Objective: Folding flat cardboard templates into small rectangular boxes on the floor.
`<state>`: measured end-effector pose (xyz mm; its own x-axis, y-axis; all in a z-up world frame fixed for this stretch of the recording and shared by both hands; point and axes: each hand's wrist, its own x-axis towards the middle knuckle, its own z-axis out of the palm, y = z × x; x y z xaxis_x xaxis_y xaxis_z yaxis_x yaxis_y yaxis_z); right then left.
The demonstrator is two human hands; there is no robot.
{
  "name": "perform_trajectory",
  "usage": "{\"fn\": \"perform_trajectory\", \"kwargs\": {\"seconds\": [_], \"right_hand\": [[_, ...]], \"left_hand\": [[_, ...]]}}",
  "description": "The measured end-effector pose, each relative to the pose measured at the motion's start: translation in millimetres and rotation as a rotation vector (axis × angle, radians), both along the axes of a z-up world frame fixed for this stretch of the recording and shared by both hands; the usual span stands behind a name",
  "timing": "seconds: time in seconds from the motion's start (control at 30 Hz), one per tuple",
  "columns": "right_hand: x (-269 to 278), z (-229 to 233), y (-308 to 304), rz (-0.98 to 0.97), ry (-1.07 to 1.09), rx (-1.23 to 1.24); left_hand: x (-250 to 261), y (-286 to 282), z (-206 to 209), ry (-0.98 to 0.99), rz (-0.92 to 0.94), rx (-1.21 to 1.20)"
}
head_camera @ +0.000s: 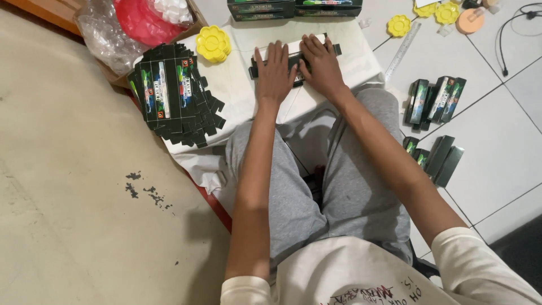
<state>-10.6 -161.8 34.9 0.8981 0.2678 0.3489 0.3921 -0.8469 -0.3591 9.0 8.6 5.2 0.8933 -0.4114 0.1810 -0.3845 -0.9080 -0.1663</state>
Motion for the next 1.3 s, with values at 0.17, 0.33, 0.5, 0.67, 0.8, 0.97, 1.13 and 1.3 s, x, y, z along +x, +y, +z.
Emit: {"fn": "perform_trajectory", "kwargs": {"seconds": [0.17, 0.33, 0.5, 0.67, 0.8, 0.97, 1.13, 1.3], "right_hand": [[-1, -2, 2, -0.03, -0.027, -0.034], [0, -6, 6, -0.066, -0.017, -0.025], [0, -3, 8, -0.098, -0.03, -0.061], [1, -2, 7, -0.095, -0.013, -0.045], [0, -4, 6, -0.106, -0.004, -0.044], [0, -1, 9, -0.104, -0.018, 0.001], [1, -2, 7, -0.092, -0.036, -0.008], [3, -9, 6, -0.064, -0.095, -0.071]], "left_hand": [[5, -11, -5, 0.102, -0.18, -0.122], [0, -6, 2, 0.133, -0.213, -0.33], [-5, 2, 19, 0.237, -0.111, -0.29], [-4, 7, 3, 0.12, -0.082, -0.321], [-4, 18, 4, 0.041, 0.114, -0.375], [-5, 36, 7, 0.021, 0.161, -0.309], [-9, 34, 11, -0.036, 0.153, -0.235], [-10, 20, 9, 0.092, -0.042, -0.149]]}}
